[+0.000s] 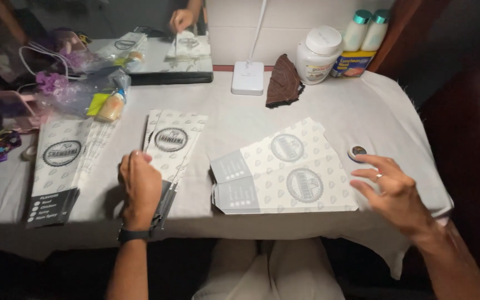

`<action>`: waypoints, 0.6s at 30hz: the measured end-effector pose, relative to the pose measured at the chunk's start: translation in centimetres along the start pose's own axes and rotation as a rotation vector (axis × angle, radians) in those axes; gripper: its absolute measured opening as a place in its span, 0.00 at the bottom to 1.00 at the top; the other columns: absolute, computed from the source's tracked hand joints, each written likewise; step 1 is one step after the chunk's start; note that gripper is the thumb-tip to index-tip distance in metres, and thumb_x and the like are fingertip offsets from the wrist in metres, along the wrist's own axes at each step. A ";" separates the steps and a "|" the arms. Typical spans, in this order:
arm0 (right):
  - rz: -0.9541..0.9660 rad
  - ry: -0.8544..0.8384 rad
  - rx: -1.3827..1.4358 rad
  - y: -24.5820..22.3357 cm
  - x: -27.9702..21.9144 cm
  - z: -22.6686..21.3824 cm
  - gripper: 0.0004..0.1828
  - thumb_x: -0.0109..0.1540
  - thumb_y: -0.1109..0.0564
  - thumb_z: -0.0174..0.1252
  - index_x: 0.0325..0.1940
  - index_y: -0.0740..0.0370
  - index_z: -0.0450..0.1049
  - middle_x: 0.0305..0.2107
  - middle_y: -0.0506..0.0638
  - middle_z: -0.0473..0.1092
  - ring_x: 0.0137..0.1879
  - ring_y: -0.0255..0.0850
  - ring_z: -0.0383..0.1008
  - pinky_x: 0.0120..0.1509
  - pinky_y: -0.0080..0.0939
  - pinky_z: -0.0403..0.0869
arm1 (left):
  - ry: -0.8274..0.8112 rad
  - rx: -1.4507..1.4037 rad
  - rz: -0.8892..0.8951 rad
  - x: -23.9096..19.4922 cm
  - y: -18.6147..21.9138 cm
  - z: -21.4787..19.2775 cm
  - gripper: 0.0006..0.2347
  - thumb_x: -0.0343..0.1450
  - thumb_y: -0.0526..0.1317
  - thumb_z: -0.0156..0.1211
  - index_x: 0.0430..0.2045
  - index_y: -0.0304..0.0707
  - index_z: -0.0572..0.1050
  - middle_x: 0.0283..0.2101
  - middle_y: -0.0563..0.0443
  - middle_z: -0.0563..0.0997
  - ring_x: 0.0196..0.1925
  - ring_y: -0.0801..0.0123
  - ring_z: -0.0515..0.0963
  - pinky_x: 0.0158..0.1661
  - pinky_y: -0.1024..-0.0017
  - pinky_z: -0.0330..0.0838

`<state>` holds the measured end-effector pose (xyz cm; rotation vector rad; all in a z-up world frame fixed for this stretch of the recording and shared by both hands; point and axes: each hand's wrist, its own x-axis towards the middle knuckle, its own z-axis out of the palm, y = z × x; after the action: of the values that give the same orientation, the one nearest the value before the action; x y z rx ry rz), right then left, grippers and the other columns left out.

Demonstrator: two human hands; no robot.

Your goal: The person is manually folding and gluing paper shawarma wrappers at a workspace.

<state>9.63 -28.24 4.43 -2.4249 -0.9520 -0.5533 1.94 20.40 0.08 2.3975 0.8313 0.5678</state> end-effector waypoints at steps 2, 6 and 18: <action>-0.054 -0.003 0.020 -1.4 0.1 -0.1 0.11 0.58 0.60 0.66 0.44 0.63 0.81 0.56 0.55 0.74 0.62 0.47 0.74 0.69 0.46 0.72 | 0.016 0.072 0.012 -1.1 -0.8 0.4 0.07 0.72 0.28 0.52 0.39 0.30 0.77 0.47 0.33 0.75 0.55 0.42 0.70 0.51 0.50 0.68; -0.227 -0.191 0.128 -4.0 0.7 -1.1 0.10 0.60 0.58 0.63 0.45 0.61 0.76 0.56 0.60 0.71 0.60 0.50 0.75 0.64 0.44 0.76 | 0.069 0.207 0.041 -1.7 -1.7 0.9 0.30 0.60 0.64 0.71 0.40 0.36 0.80 0.46 0.33 0.72 0.52 0.35 0.70 0.59 0.49 0.61; -0.376 -0.230 0.044 -5.8 1.2 1.3 0.02 0.62 0.61 0.63 0.36 0.57 0.77 0.36 0.50 0.77 0.50 0.49 0.81 0.48 0.44 0.81 | -0.030 0.151 -0.034 -1.7 -0.7 0.6 0.34 0.55 0.62 0.77 0.42 0.31 0.76 0.45 0.29 0.78 0.55 0.36 0.77 0.52 0.43 0.70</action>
<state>6.61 -23.10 5.61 -2.3145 -1.5178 -0.3753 0.70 19.54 -1.17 2.5164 0.9300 0.4697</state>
